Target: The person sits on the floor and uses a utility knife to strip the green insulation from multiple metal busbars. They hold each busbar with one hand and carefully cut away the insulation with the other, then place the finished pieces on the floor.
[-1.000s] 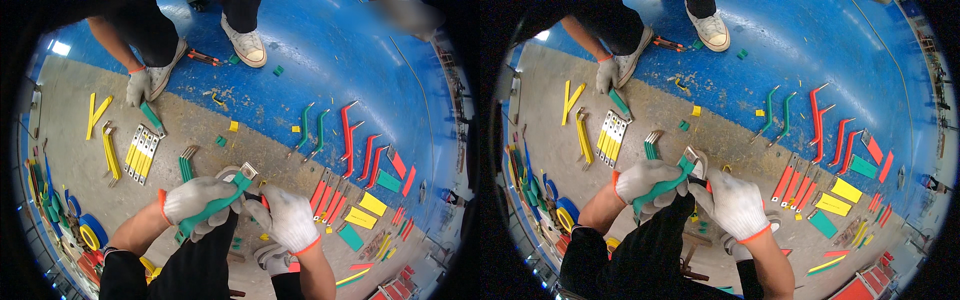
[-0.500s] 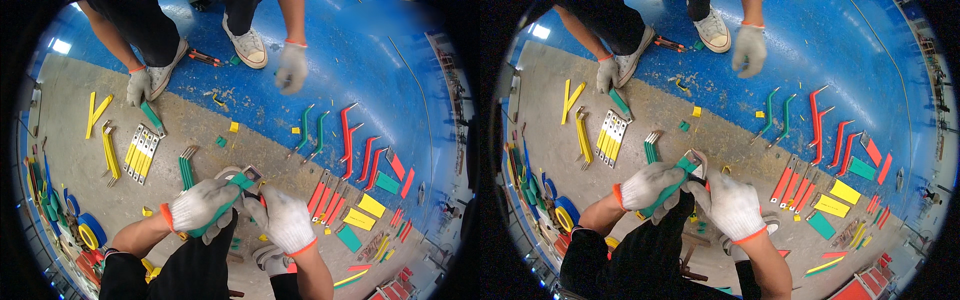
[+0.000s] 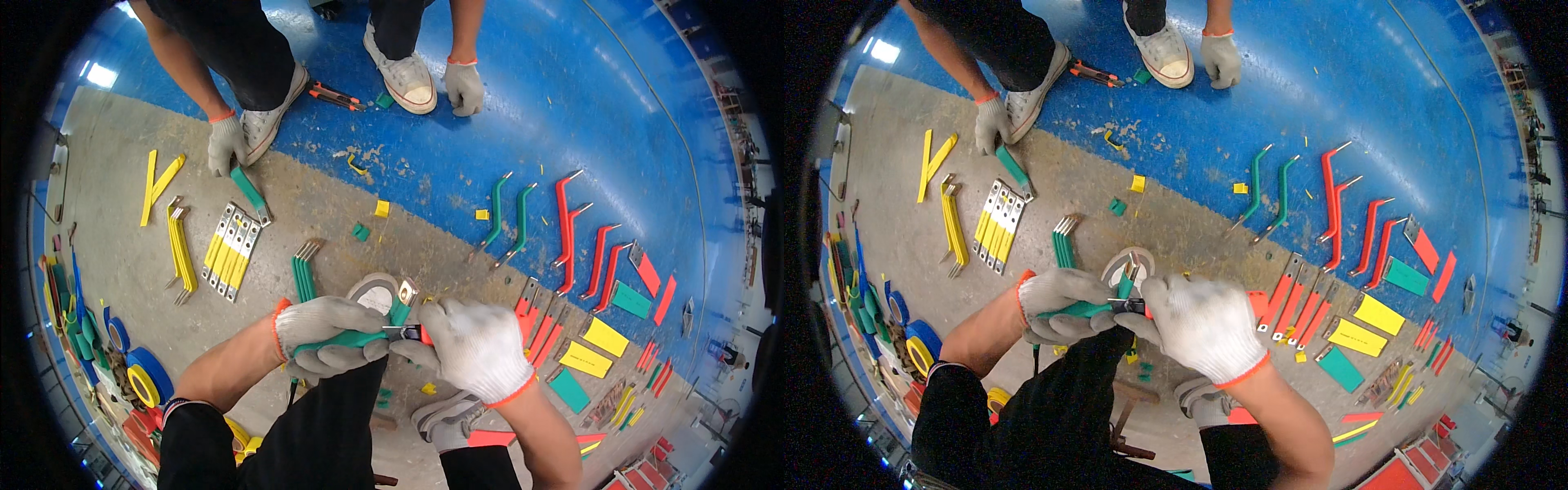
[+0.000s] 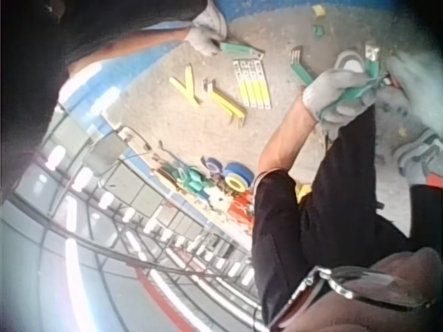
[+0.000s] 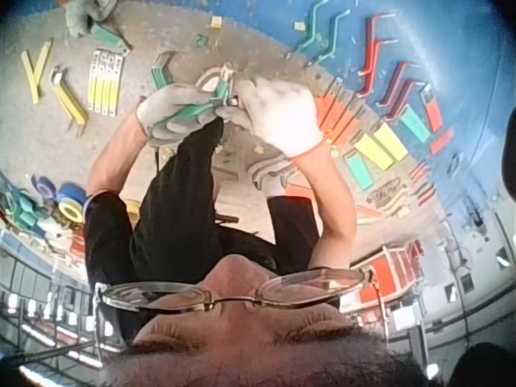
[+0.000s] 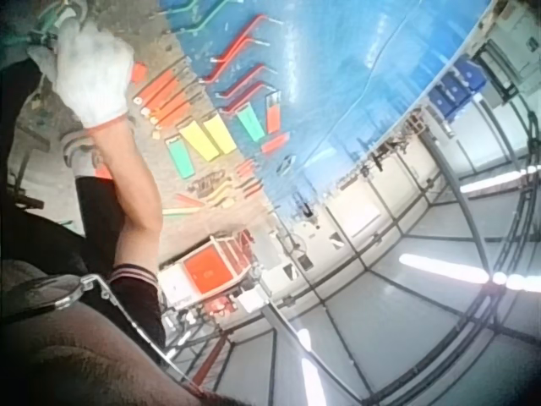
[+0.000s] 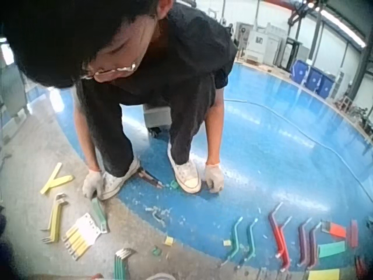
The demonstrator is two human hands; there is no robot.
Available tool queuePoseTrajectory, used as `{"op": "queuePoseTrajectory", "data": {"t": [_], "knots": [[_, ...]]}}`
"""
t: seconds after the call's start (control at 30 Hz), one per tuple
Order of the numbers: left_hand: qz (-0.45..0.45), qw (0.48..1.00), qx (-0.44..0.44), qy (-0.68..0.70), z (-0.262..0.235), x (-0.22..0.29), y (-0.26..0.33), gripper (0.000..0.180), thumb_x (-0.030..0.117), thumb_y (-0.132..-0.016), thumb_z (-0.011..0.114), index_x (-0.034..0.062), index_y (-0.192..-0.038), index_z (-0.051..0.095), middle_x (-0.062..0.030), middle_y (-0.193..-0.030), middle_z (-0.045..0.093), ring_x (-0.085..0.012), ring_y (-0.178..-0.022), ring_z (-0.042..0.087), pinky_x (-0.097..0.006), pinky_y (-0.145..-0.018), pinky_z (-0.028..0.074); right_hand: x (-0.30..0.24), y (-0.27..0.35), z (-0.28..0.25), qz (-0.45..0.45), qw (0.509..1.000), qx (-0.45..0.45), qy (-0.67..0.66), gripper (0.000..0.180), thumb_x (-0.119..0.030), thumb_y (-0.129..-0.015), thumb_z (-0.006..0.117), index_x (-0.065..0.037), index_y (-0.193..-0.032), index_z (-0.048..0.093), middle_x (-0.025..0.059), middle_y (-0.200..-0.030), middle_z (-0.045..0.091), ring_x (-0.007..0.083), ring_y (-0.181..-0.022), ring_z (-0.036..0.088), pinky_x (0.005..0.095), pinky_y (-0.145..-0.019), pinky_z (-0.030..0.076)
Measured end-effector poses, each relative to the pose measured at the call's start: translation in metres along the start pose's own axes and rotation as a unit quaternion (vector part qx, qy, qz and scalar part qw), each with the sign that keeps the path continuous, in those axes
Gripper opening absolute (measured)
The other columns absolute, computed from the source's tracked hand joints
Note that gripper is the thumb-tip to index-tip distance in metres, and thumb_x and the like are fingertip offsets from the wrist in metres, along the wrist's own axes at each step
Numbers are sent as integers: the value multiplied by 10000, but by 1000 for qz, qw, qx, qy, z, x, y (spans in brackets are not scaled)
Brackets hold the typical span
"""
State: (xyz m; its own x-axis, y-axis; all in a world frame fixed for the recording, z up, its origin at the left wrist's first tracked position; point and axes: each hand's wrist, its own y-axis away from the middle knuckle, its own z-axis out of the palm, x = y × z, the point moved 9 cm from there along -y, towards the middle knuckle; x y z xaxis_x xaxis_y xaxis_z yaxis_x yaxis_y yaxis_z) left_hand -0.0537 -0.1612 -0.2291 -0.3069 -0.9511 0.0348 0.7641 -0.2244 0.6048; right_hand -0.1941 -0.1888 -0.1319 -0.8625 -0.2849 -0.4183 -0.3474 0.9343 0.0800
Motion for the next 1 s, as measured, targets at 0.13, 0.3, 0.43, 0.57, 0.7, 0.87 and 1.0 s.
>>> {"op": "queuePoseTrajectory", "data": {"t": [0.13, 0.3, 0.43, 0.57, 0.7, 0.87, 1.0], "knots": [[-8, 996, 41, 75, 8, 9, 8, 337, 335, -1085, 490, 42, -943, 577, 3, -567, 431, -57, -326, 327, -205, -247, 260, 1, -7, -9, -33, 998, 35, 40, 411, -531, -844, 744, -136, -866, 633, 30, -717, 582, 201, -609, 637, 351, -489, 467], [29, 993, 46, 104, 5, 25, 21, 307, 305, -1086, 502, 27, -970, 562, -11, -612, 458, -49, -334, 332, -199, -230, 261, 3, -20, -6, -24, 995, 85, 54, 457, -566, -763, 803, -134, -804, 659, 29, -685, 557, 203, -616, 623, 345, -486, 441], [16, 981, 86, 174, 13, 34, 25, 354, 279, -1097, 445, -9, -924, 556, -32, -540, 417, -60, -286, 263, -220, -192, 227, 13, -23, -1, -11, 995, 70, 66, 382, -559, -838, 719, -183, -880, 662, 15, -730, 563, 198, -632, 634, 361, -511, 479], [24, 994, 25, 99, 7, 33, 24, 382, 299, -1104, 426, -5, -911, 553, -13, -496, 379, -61, -268, 237, -217, -195, 216, 15, -24, 6, 6, 996, 71, 61, 382, -562, -834, 722, -186, -876, 667, 16, -726, 573, 201, -641, 645, 360, -505, 483], [-14, 995, 48, 86, 7, 22, 27, 388, 313, -1086, 450, -2, -886, 557, -9, -502, 387, -55, -274, 241, -210, -207, 211, 13, -16, 7, -39, 994, 102, 24, 351, -521, -848, 719, -175, -892, 678, 24, -738, 598, 206, -636, 649, 364, -505, 496], [-48, 994, 94, 30, 5, 2, 34, 389, 351, -1053, 515, 19, -854, 561, -19, -536, 414, -47, -317, 284, -195, -234, 200, 1, -6, 21, -74, 995, 56, 19, 461, -591, -778, 779, -145, -827, 672, 32, -729, 596, 212, -615, 633, 338, -502, 465], [-41, 998, 48, 19, 10, -3, 32, 375, 367, -1070, 547, 45, -881, 592, 6, -586, 430, -35, -353, 325, -196, -261, 242, -5, -1, 14, -74, 996, 37, -22, 326, -460, -851, 738, -146, -896, 662, 41, -742, 612, 219, -603, 645, 359, -487, 485]]}}
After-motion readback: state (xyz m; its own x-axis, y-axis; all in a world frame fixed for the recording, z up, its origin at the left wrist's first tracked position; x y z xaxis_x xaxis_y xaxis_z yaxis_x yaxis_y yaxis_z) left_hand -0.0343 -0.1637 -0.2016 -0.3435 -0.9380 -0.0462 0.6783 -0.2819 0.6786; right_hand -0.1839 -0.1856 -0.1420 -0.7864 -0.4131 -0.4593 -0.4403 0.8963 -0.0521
